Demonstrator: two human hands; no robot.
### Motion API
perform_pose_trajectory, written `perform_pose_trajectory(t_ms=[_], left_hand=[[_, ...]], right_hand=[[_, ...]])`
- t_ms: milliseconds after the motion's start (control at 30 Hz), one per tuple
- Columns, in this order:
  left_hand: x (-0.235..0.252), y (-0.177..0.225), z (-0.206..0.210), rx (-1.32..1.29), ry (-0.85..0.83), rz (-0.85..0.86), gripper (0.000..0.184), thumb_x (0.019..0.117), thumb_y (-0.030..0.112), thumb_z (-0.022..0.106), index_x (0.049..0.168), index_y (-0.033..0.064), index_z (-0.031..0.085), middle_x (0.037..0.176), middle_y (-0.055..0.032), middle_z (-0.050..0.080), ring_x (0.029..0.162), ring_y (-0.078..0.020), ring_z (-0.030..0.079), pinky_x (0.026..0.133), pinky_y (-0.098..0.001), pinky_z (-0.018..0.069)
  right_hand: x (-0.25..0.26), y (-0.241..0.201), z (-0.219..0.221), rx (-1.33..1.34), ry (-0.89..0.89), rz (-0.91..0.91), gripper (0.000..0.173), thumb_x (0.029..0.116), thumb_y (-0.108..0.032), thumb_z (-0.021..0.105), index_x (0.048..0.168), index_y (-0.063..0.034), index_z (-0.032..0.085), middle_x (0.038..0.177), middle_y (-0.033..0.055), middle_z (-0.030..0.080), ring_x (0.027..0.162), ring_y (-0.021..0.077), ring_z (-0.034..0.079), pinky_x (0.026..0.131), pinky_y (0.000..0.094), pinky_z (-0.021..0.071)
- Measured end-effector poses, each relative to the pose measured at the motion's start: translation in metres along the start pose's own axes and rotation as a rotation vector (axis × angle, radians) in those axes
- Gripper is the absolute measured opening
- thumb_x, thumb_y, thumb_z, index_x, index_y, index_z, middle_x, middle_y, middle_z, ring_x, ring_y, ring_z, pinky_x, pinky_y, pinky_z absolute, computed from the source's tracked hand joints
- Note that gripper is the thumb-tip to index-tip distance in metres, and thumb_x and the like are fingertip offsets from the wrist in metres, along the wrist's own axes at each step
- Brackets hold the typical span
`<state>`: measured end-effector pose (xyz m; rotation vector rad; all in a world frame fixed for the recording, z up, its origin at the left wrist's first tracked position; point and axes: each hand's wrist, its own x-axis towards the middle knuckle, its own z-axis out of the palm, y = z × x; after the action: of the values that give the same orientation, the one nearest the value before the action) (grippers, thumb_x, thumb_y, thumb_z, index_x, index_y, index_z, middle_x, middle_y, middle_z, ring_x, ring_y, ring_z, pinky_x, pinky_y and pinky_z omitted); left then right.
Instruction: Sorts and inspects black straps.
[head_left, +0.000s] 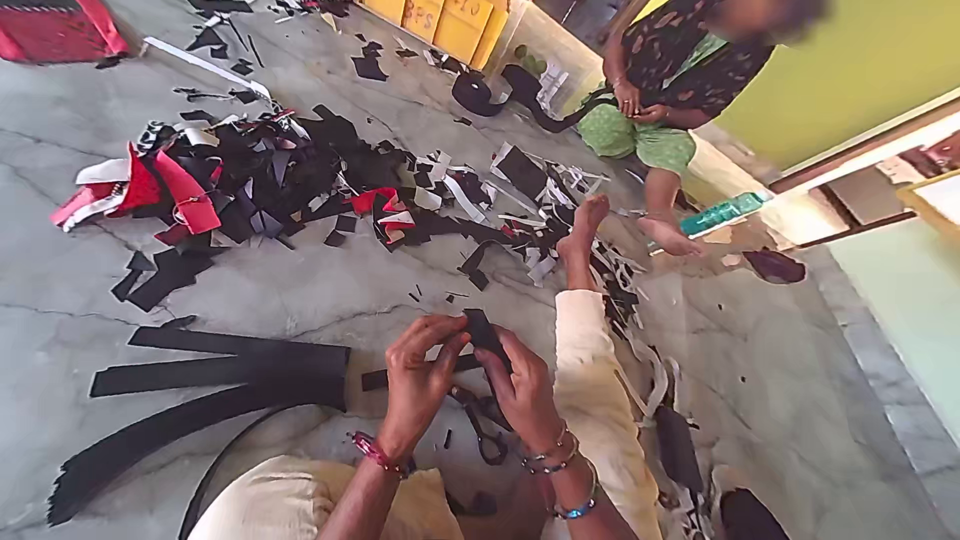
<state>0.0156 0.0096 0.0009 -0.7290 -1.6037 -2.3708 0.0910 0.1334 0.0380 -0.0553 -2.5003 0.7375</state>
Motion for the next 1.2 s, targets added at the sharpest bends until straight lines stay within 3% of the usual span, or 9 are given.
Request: perform_pose_trajectory(t_ms=[200, 467, 667, 867, 1200], left_hand=[[0.001, 0.001, 0.001, 0.246, 0.020, 0.147, 0.013, 0.0905, 0.005, 0.070, 0.096, -0.0043, 0.078, 0.096, -0.0159, 0.075, 0.095, -0.0087, 0.071, 0.088, -0.0165, 0.0541], [0.002, -0.001, -0.002, 0.125, -0.021, -0.006, 0.011, 0.0879, 0.002, 0.071, 0.092, -0.0082, 0.073, 0.097, -0.0132, 0.073, 0.089, -0.0060, 0.071, 0.083, -0.0188, 0.0581], [0.006, -0.001, -0.004, 0.306, -0.079, 0.058, 0.020, 0.0887, 0.005, 0.070, 0.104, -0.0066, 0.074, 0.098, -0.0167, 0.073, 0.092, -0.0132, 0.072, 0.088, -0.0222, 0.0566], [-0.002, -0.004, 0.004, 0.485, -0.054, 0.181, 0.022, 0.0960, 0.012, 0.063, 0.109, 0.0024, 0.079, 0.098, -0.0165, 0.073, 0.094, -0.0221, 0.069, 0.088, -0.0268, 0.0527], [-0.003, -0.005, 0.008, 0.464, 0.026, 0.260, 0.016, 0.0942, 0.017, 0.068, 0.100, 0.0079, 0.080, 0.095, -0.0108, 0.072, 0.100, -0.0152, 0.064, 0.093, -0.0203, 0.0469]], right_hand=[[-0.002, -0.001, 0.000, 0.019, -0.029, 0.042, 0.036, 0.0988, -0.021, 0.060, 0.116, 0.0095, 0.066, 0.098, 0.0146, 0.073, 0.076, 0.0092, 0.069, 0.070, 0.0214, 0.0568], [-0.003, 0.004, 0.001, -0.067, -0.016, -0.018, 0.035, 0.0983, -0.020, 0.060, 0.115, 0.0092, 0.069, 0.103, 0.0180, 0.075, 0.093, 0.0179, 0.073, 0.085, 0.0262, 0.0565], [-0.002, 0.007, -0.001, -0.127, -0.026, -0.040, 0.034, 0.0982, -0.022, 0.060, 0.114, 0.0064, 0.070, 0.095, 0.0173, 0.074, 0.084, 0.0220, 0.073, 0.075, 0.0320, 0.0585], [-0.003, 0.009, -0.002, -0.137, -0.006, -0.063, 0.034, 0.0973, -0.022, 0.060, 0.112, 0.0056, 0.071, 0.092, 0.0156, 0.073, 0.081, 0.0197, 0.072, 0.073, 0.0289, 0.0575], [0.000, 0.005, -0.004, -0.155, 0.045, -0.042, 0.032, 0.0966, -0.023, 0.060, 0.111, 0.0029, 0.072, 0.089, 0.0140, 0.072, 0.077, 0.0198, 0.071, 0.066, 0.0302, 0.0571]])
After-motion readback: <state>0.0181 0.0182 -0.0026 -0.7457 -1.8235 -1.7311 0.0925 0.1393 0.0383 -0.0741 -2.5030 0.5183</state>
